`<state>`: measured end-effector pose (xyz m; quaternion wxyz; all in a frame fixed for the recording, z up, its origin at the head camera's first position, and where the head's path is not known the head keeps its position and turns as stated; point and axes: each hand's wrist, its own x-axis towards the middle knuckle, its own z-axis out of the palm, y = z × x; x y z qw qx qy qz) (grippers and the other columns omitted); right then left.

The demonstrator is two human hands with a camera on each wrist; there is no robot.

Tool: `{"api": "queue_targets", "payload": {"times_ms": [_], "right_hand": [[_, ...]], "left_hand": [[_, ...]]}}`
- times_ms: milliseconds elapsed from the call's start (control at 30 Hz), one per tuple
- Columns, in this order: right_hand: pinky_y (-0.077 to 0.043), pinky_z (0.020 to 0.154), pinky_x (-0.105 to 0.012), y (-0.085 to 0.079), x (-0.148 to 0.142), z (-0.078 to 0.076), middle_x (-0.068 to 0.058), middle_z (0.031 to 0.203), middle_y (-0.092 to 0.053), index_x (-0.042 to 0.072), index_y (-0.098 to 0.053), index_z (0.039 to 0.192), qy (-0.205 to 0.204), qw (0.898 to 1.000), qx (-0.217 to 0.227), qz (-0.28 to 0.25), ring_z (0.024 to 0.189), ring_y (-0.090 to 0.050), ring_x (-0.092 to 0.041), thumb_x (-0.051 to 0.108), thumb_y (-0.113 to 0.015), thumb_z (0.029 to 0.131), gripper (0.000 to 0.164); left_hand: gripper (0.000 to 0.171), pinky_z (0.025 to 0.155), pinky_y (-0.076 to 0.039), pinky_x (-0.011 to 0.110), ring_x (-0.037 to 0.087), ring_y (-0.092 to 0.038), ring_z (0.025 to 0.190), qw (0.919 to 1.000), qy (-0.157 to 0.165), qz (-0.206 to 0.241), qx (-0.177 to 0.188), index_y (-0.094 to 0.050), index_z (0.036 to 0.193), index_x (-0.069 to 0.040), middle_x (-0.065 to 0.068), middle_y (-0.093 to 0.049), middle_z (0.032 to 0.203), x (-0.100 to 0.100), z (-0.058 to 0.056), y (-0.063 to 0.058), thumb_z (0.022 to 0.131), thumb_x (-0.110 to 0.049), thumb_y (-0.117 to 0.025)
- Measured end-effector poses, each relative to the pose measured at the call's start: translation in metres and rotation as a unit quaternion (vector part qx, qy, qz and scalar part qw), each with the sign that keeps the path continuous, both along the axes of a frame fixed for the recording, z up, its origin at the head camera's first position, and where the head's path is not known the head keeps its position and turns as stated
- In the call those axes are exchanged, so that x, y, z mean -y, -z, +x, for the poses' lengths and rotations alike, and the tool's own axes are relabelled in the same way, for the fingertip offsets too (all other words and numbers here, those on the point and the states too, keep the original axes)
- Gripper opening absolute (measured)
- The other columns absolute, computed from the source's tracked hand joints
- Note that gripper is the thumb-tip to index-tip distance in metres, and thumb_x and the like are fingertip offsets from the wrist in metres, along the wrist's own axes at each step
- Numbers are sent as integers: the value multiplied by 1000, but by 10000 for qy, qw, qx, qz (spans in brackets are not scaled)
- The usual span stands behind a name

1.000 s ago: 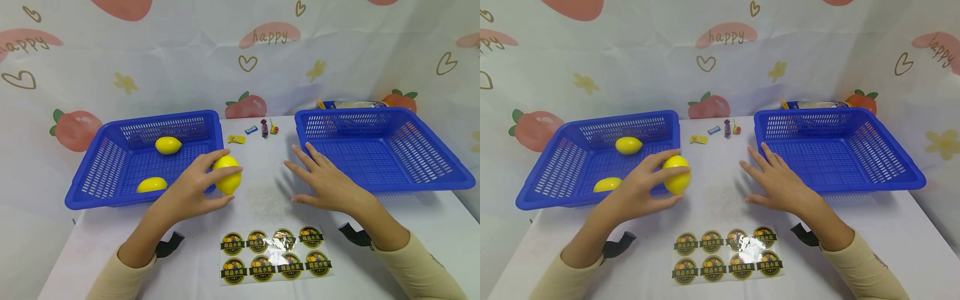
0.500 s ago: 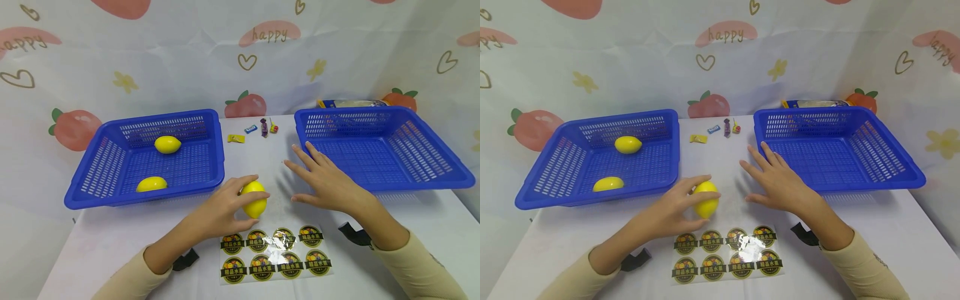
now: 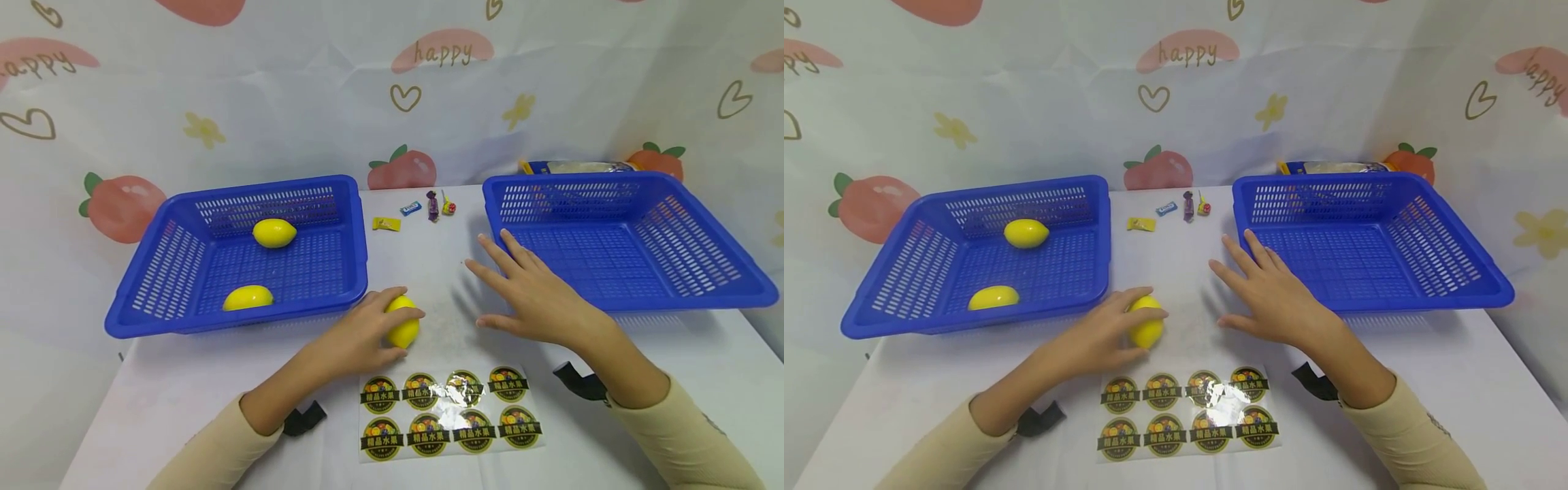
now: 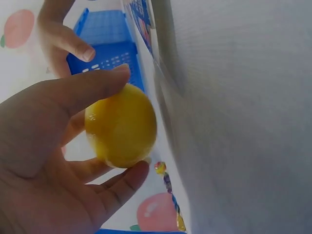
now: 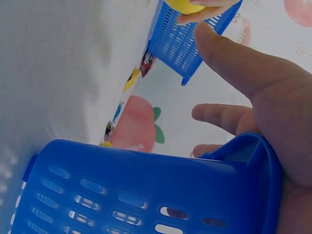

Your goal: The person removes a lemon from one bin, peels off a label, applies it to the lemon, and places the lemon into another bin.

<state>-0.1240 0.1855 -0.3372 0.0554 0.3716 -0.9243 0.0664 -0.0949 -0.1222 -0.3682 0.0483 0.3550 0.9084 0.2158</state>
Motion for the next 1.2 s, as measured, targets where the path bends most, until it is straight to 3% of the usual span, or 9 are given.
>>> {"api": "queue_targets", "payload": {"times_ms": [267, 933, 1200], "right_hand": [[-28, 108, -69, 0, 0, 0, -23, 162, -21, 13, -44, 152, -20, 10000, -22, -20, 148, -8, -49, 49, -79, 82, 86], [-27, 109, -68, 0, 0, -1, -24, 162, -20, 13, -44, 152, -30, 10000, 2, -11, 148, -7, -49, 49, -79, 83, 86], [-28, 108, -68, 0, -1, -1, -24, 162, -20, 12, -44, 152, -26, 10000, -16, -2, 148, -7, -48, 50, -79, 83, 87]], "left_hand": [[60, 104, -42, 51, 38, -48, 128, 9996, -34, -138, 254, -60, 139, -24, 19, -39, 153, 1, -2, 3, 84, -28, -83], [63, 105, -43, 50, 40, -49, 129, 9998, 111, -130, -70, -57, 142, -16, 22, -41, 151, 5, -4, -1, 86, -31, -81], [65, 106, -42, 50, 39, -45, 134, 9998, 111, -160, -7, -54, 145, -19, 20, -37, 154, 7, -4, -2, 87, -33, -81]]}}
